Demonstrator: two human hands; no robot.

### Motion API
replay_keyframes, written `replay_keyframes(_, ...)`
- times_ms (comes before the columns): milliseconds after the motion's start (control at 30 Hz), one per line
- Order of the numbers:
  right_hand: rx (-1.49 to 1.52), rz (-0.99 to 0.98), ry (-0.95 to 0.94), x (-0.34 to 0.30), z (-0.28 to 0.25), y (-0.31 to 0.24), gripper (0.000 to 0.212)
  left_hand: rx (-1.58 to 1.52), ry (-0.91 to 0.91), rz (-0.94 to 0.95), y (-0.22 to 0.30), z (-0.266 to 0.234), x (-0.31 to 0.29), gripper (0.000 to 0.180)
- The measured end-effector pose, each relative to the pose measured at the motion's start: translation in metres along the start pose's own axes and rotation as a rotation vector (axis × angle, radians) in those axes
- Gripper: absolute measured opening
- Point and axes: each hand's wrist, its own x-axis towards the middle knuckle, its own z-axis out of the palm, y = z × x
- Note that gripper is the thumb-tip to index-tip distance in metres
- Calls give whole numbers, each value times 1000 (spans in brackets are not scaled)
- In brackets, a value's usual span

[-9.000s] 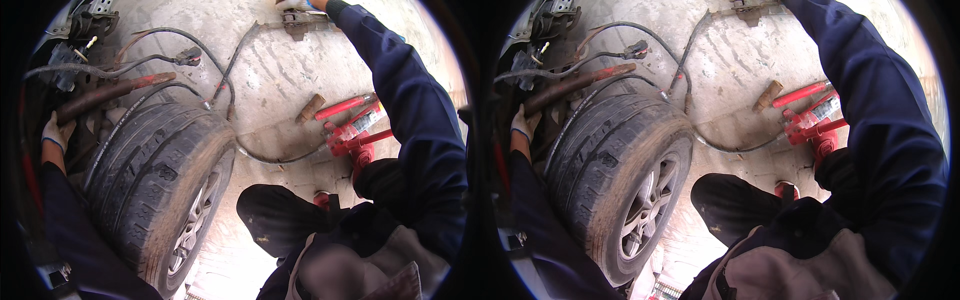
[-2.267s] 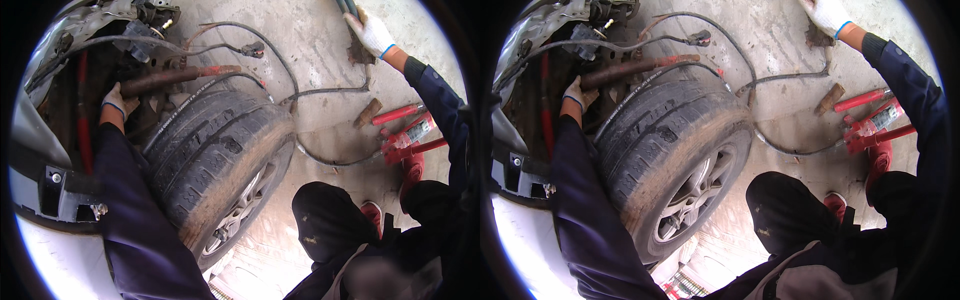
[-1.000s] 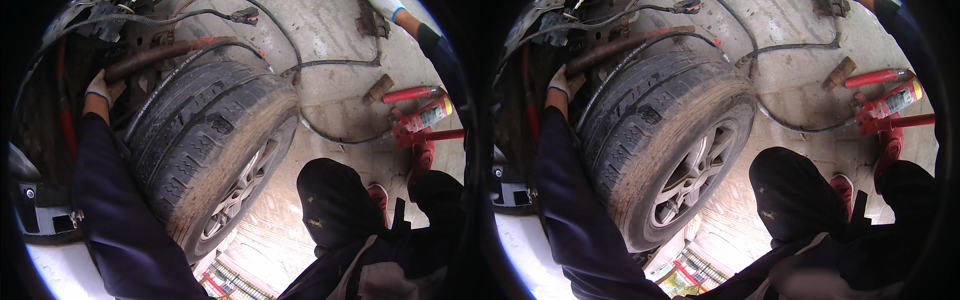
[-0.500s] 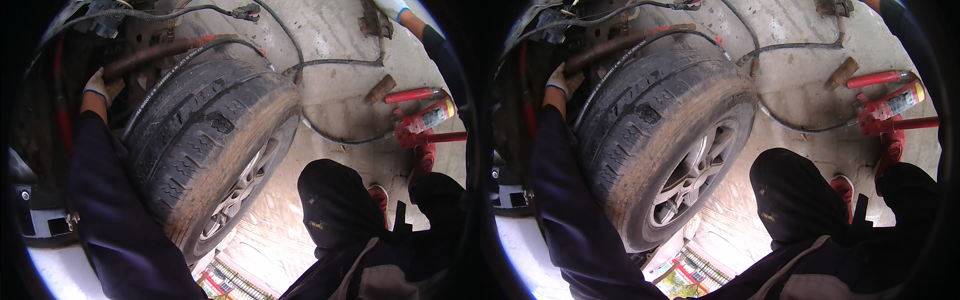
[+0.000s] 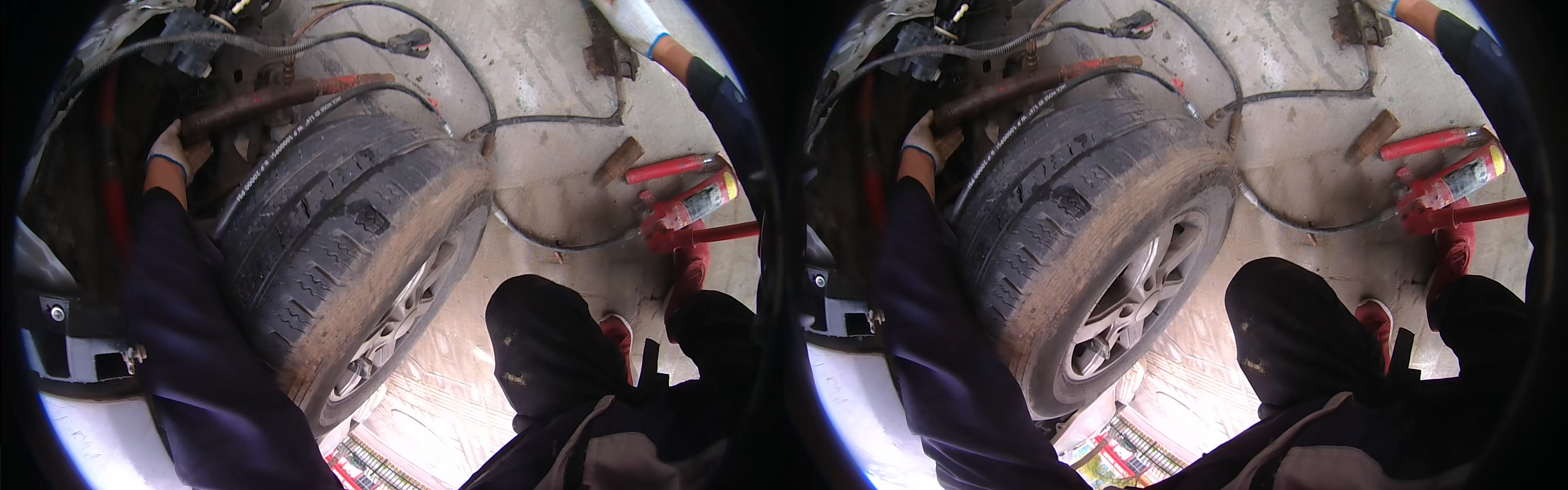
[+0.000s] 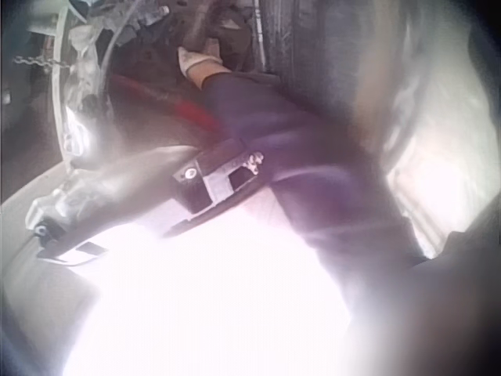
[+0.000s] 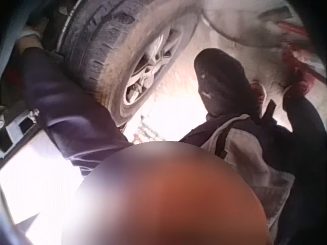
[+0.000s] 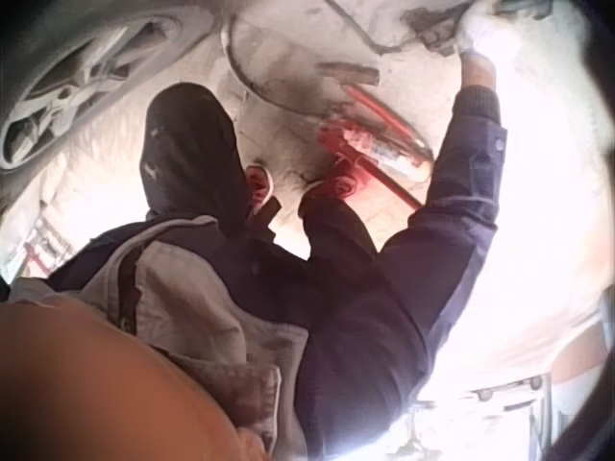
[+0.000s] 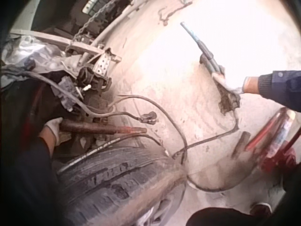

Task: The person works under the front of a white car with the hood open, using a hammer and a floor jack to adjust suspension components near the wheel. They then attach a chain hoist to the engine bay and position it under the vehicle.

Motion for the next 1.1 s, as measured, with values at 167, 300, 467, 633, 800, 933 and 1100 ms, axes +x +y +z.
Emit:
replay_keyframes(167, -110, 76, -115, 12, -2, -2, 47, -46, 1, -23, 0, 1, 1, 58)
replay_keyframes(300, 56, -88, 75, -24, -12, -1, 48, -22, 9, 4, 0, 1, 6, 58)
replay_keyframes(467, 106, -72, 14, -16, 1, 8, 51, -55, -40, -62, 0, -3, 9, 54)
replay_keyframes(633, -119, 164, -192, 16, 8, 17, 52, -17, -23, -1, 0, 0, 1, 51)
replay_keyframes(800, 114, 33, 3, -13, 1, 6, 53, -57, 7, -19, 3, 2, 0, 51)
replay_keyframes(933, 194, -297, 174, -25, 0, 5, 52, -55, -22, -16, 3, -1, 6, 56)
replay_keyframes(1100, -83, 94, -156, 11, 8, 21, 47, -112, -39, -20, 2, -1, 1, 59)
